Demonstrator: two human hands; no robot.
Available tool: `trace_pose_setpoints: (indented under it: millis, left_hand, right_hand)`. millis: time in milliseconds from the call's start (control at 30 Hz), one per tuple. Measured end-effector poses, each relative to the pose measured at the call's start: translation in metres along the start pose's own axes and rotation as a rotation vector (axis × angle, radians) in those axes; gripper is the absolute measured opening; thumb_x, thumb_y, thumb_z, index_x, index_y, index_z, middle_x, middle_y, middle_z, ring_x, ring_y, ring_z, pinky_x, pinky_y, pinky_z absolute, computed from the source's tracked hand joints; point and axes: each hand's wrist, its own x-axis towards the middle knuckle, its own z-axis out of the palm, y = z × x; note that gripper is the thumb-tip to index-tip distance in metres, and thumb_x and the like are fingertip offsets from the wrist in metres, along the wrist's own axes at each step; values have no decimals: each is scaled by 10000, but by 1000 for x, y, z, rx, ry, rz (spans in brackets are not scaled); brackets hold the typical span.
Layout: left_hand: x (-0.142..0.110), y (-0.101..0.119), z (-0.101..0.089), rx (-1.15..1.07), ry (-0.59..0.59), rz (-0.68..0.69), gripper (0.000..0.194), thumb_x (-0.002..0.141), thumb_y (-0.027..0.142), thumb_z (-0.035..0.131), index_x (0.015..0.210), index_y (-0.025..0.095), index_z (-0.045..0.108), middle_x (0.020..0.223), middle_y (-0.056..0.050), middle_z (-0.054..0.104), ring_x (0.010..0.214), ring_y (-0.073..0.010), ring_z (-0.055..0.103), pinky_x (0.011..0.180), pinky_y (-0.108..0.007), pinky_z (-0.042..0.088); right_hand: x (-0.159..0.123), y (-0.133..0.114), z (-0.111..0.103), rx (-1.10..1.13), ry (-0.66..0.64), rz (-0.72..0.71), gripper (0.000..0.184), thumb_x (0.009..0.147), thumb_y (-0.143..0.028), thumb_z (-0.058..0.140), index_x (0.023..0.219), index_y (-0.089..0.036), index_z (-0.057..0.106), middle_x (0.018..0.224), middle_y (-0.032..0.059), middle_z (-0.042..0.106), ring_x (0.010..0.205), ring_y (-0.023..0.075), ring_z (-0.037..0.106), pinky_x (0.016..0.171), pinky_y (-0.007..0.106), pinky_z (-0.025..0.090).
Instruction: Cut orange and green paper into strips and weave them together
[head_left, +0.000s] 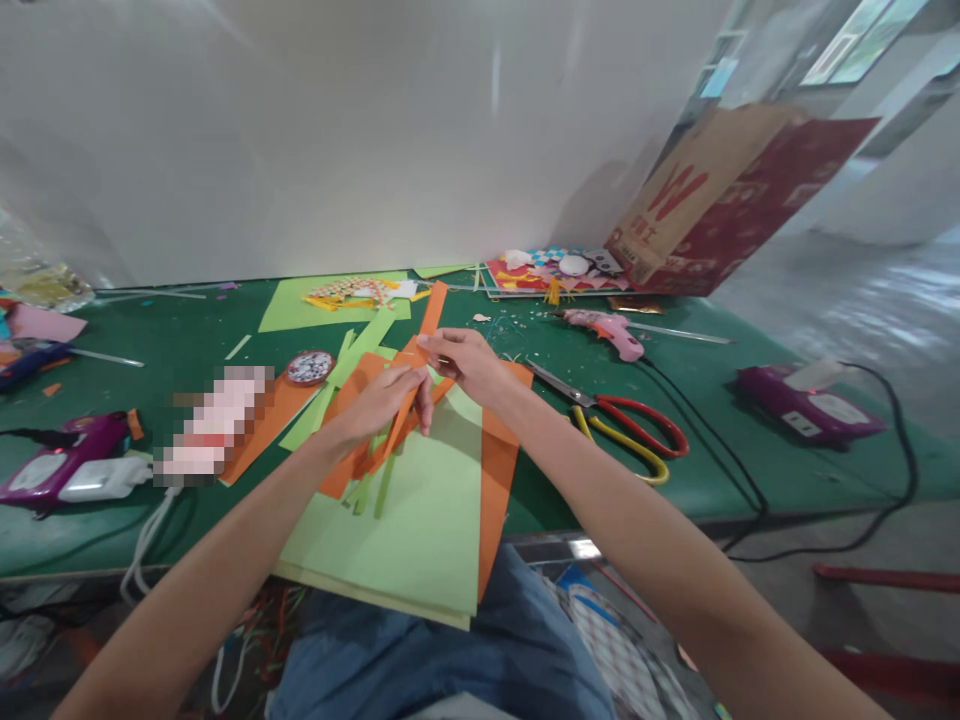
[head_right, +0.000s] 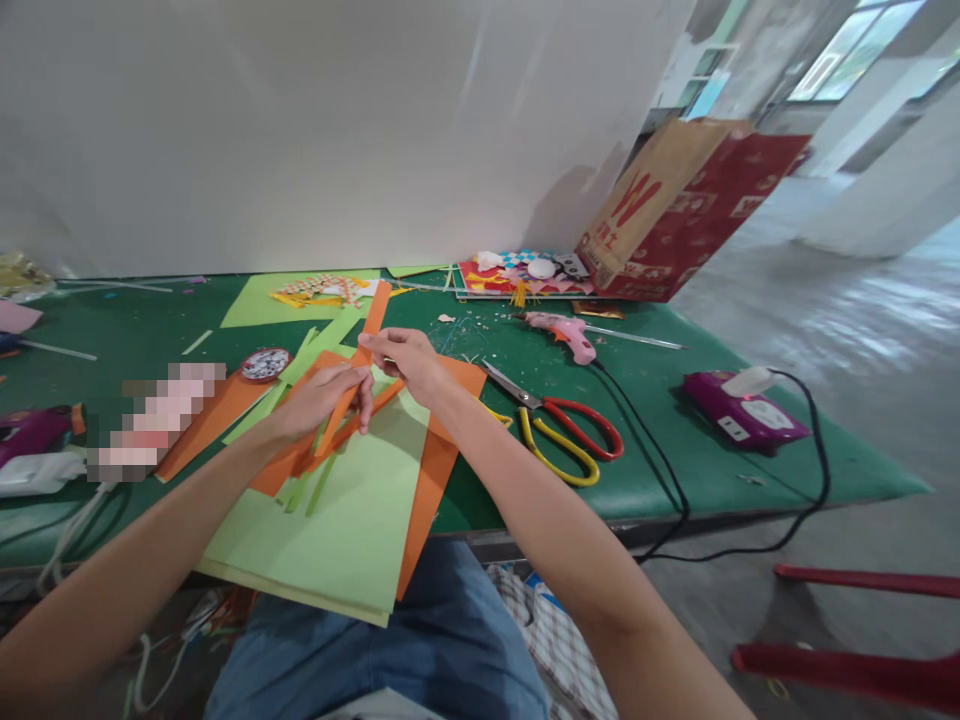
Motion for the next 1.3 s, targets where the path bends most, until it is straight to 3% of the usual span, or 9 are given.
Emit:
trace_pose_setpoints:
  millis: [467, 733, 1300]
  left_hand:
    - [0, 0, 0, 16, -21, -4, 324, 923, 296, 344, 629, 186, 423, 541, 7, 591, 510, -112, 568, 593, -247, 424]
    - [3, -6, -2, 0, 17, 14, 272, 907, 302, 330, 668, 197, 407, 534, 16, 595, 512, -119, 567, 590, -255, 411]
    - [9, -11, -5, -6, 22, -33, 297, 895, 293, 363, 628, 189, 440, 499, 13, 598, 482, -114, 566, 610, -253, 440]
  right_hand:
    - [-2, -2, 3, 13, 39, 12, 430, 543, -442, 773, 469, -185, 437, 475, -54, 406, 462, 55, 314, 454, 252, 212]
    - [-4, -5, 3, -70, -115, 81, 369, 564, -416, 762, 525, -166, 494, 507, -47, 474, 466, 44, 355, 462, 242, 218]
    - [0, 0, 5, 4, -66, 72, 392, 547, -383, 761, 453, -173, 444, 436, -71, 404, 423, 34, 295, 458, 253, 177]
